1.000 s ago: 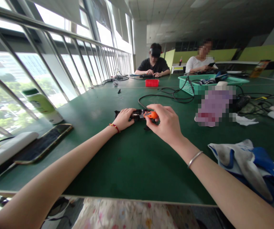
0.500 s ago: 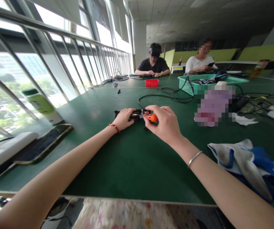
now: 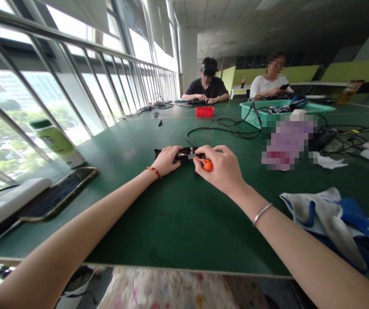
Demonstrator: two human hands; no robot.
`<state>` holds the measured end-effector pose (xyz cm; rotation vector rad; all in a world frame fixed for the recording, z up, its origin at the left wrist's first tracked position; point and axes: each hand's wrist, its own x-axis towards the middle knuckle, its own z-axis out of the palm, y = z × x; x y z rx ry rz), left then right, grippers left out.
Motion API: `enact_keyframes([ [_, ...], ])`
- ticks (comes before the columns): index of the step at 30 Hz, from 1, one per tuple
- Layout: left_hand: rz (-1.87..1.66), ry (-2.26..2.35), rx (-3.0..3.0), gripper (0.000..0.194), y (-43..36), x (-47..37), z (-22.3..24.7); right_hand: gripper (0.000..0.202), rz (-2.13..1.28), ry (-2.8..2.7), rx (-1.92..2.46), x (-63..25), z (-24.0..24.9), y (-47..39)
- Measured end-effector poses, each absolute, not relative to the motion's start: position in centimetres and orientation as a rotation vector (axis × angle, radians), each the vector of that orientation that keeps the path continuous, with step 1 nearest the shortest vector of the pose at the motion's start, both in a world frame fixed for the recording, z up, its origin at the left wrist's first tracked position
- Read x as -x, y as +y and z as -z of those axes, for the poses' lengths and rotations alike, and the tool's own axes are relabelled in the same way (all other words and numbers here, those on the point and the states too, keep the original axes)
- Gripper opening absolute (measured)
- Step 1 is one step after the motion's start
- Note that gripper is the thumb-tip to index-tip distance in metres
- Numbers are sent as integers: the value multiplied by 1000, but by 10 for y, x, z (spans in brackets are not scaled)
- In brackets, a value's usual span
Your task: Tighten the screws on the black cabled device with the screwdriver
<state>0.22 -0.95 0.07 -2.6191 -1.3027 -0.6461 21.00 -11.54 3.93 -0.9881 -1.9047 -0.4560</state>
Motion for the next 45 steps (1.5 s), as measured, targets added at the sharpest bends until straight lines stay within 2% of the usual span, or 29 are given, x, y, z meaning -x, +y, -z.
enact_keyframes([
  [2, 641, -1308, 2620, 44, -10, -2, -1, 13, 444, -1911, 995, -210, -39, -116],
  [6, 626, -1307, 2613, 45, -11, -3, -2, 33, 413, -1909, 913, -211, -40, -116],
  [8, 624, -1304, 2611, 45, -11, -3, -2, 36, 416, -1912, 892, -212, -41, -115],
  [13, 645, -1303, 2619, 45, -9, -3, -1, 13, 447, -1927, 977, -210, -40, -115],
  [15, 639, -1316, 2624, 46, -9, -3, -1, 9, 451, -1931, 1002, -210, -39, -115],
  [22, 630, -1306, 2612, 45, -11, -3, -1, 38, 416, -1899, 923, -213, -40, -114],
  [24, 628, -1302, 2609, 45, -11, -3, -1, 35, 433, -1896, 928, -213, -40, -114],
  [29, 629, -1303, 2607, 45, -9, -2, 0, 10, 476, -1915, 1012, -210, -39, -116],
  [37, 639, -1290, 2614, 45, -9, -2, 0, 38, 417, -1912, 920, -211, -41, -116],
  [43, 635, -1291, 2609, 43, -8, -2, 0, 13, 468, -1937, 1010, -210, -39, -116],
  [45, 634, -1290, 2608, 43, -8, -3, 0, 14, 470, -1934, 1016, -209, -38, -116],
])
